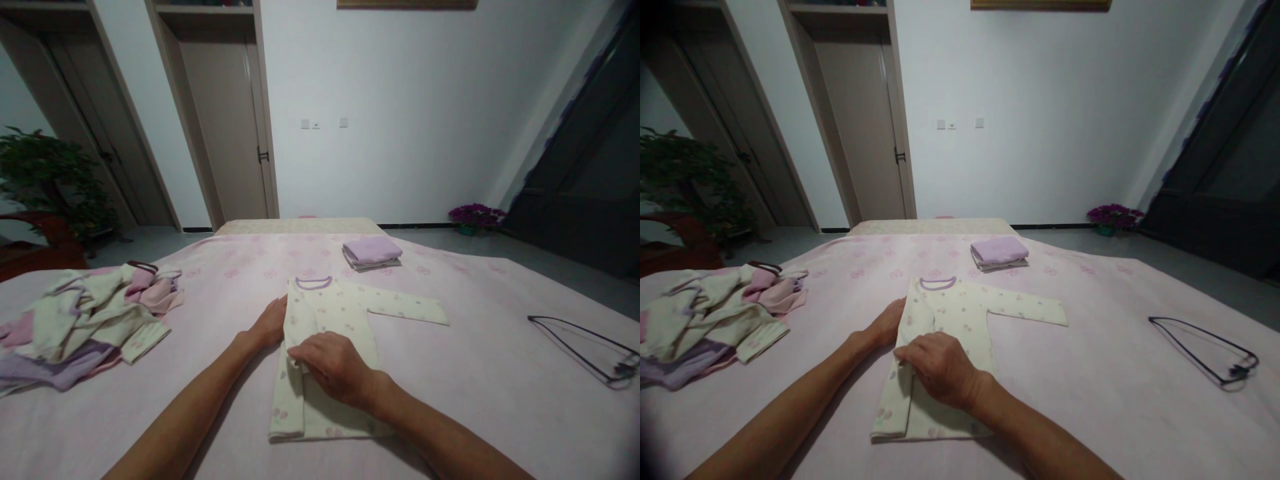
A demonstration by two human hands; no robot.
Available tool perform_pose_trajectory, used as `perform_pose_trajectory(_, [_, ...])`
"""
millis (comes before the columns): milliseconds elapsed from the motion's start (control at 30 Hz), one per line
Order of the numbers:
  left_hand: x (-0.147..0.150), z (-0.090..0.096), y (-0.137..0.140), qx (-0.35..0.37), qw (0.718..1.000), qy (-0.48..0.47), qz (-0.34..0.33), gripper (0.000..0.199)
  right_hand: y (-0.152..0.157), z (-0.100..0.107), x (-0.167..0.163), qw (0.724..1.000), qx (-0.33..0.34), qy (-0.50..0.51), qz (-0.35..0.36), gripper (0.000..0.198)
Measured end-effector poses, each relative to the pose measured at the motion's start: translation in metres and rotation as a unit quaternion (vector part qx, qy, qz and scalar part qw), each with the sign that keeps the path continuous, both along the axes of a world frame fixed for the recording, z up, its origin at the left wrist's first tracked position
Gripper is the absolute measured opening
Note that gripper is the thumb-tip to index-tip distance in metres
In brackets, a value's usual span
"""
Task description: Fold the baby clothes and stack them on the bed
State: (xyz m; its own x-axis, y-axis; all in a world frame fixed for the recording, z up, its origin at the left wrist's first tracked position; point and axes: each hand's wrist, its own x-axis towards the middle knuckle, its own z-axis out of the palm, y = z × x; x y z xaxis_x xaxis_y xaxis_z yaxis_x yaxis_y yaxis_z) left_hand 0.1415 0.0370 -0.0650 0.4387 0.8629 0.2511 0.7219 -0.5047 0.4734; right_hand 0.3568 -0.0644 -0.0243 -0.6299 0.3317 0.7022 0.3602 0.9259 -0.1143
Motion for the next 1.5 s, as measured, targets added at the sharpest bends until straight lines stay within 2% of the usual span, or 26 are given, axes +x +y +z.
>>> perform_pose_trajectory(67, [-0.002,0.003,0.005,-0.024,0.997,-0.068,0.023,0.035,-0.003,-0.011,-0.004,0.999,0.008,-0.050,-0.002,0.019])
perform_pose_trajectory(200, [-0.003,-0.001,0.019,-0.027,0.989,-0.109,0.094,0.033,-0.008,-0.021,-0.006,0.992,-0.023,-0.124,-0.028,0.028])
perform_pose_trajectory(300, [-0.003,-0.007,0.029,-0.030,0.980,-0.142,0.137,0.034,-0.009,-0.020,-0.003,0.991,-0.029,-0.133,-0.012,0.021])
perform_pose_trajectory(467, [-0.003,-0.012,0.047,-0.041,0.969,-0.173,0.171,0.040,-0.006,-0.014,0.003,0.996,0.027,-0.085,-0.023,0.013])
perform_pose_trajectory(633, [0.000,-0.012,0.069,-0.055,0.968,-0.157,0.186,0.042,-0.008,-0.007,0.005,0.994,0.048,-0.090,-0.033,0.013])
perform_pose_trajectory(833, [0.006,-0.012,0.083,-0.042,0.968,-0.128,0.211,0.044,-0.009,-0.014,0.006,0.992,0.042,-0.118,-0.019,0.007])
perform_pose_trajectory(1167, [0.011,-0.021,0.075,0.018,0.971,-0.052,0.232,0.031,-0.012,-0.019,0.005,0.988,0.008,-0.151,-0.012,0.006])
perform_pose_trajectory(1400, [0.009,-0.025,0.072,0.040,0.974,-0.030,0.222,0.031,-0.019,-0.006,0.006,0.975,0.004,-0.209,0.072,0.005])
perform_pose_trajectory(1500, [0.006,-0.026,0.072,0.041,0.975,-0.032,0.216,0.032,-0.020,-0.004,0.005,0.969,0.011,-0.233,0.081,0.006])
